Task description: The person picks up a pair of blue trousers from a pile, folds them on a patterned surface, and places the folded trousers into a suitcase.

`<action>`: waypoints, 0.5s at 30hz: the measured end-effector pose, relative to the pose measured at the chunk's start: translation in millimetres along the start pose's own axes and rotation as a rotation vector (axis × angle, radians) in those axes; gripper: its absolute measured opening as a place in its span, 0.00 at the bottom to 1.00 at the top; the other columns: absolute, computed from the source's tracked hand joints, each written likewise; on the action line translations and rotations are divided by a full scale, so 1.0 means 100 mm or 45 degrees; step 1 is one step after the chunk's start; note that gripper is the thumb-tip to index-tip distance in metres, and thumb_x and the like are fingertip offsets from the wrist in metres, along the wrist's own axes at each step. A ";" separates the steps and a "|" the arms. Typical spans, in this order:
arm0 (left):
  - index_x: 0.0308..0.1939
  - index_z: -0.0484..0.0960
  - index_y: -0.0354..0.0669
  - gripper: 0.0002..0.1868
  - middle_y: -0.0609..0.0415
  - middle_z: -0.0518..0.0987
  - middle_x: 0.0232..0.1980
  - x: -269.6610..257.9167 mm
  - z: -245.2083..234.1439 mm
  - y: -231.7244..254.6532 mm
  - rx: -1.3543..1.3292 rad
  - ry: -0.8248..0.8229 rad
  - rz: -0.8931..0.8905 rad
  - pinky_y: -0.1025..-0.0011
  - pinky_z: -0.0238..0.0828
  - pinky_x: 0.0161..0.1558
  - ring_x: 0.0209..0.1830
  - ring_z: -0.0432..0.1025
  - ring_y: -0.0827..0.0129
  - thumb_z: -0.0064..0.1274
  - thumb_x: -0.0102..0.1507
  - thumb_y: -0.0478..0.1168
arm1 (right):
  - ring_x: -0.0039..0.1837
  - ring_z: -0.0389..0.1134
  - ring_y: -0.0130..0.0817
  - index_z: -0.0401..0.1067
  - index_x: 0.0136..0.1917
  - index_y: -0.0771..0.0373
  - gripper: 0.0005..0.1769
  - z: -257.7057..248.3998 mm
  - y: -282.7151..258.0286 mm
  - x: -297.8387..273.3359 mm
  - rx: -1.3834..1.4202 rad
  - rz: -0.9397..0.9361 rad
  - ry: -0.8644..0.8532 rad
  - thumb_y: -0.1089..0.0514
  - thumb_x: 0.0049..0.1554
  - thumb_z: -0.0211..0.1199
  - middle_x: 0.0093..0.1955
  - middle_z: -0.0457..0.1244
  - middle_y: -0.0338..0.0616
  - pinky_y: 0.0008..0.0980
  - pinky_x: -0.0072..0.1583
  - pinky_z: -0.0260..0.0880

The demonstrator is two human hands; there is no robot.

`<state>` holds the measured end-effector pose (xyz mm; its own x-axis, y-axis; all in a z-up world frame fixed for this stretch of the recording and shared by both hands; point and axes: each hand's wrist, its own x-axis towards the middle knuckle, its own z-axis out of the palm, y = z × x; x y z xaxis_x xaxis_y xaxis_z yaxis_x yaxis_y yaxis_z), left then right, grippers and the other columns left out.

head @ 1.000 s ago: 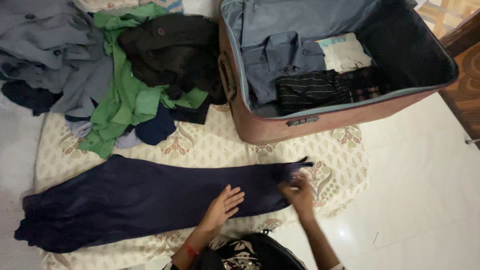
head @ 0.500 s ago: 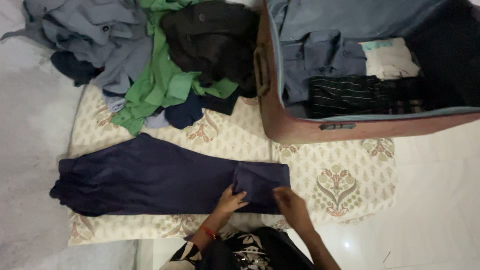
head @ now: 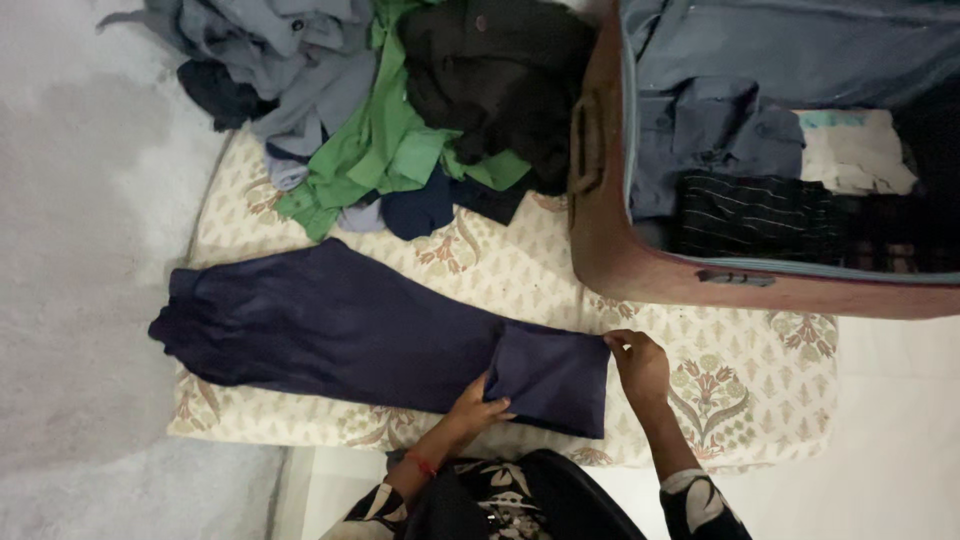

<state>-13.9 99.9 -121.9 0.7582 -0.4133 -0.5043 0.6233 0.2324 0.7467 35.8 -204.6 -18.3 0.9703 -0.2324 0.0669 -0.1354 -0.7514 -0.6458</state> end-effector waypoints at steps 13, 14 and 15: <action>0.78 0.60 0.48 0.37 0.55 0.71 0.68 -0.34 0.04 0.19 0.139 0.029 -0.021 0.68 0.72 0.62 0.63 0.69 0.68 0.51 0.65 0.30 | 0.56 0.73 0.42 0.73 0.65 0.58 0.25 0.44 -0.94 0.39 0.141 -0.317 -1.072 0.43 0.59 0.64 0.56 0.72 0.50 0.38 0.60 0.71; 0.78 0.60 0.48 0.36 0.55 0.72 0.68 -0.39 0.05 0.25 0.139 0.024 -0.020 0.68 0.72 0.62 0.64 0.70 0.68 0.51 0.65 0.31 | 0.58 0.73 0.40 0.72 0.66 0.57 0.27 0.47 -1.02 0.44 0.092 -0.240 -1.186 0.41 0.59 0.64 0.57 0.72 0.50 0.37 0.62 0.71; 0.77 0.61 0.48 0.35 0.55 0.72 0.68 -0.43 0.06 0.30 0.136 0.016 -0.018 0.68 0.72 0.63 0.64 0.70 0.68 0.50 0.66 0.31 | 0.58 0.73 0.40 0.74 0.65 0.56 0.27 0.46 -1.08 0.49 0.034 -0.256 -1.250 0.40 0.59 0.63 0.57 0.72 0.48 0.37 0.61 0.71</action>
<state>-29.5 119.5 -75.1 0.7520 -0.4049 -0.5201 0.6106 0.1310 0.7810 107.2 -106.3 20.1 0.7118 0.5189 -0.4734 0.0419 -0.7041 -0.7089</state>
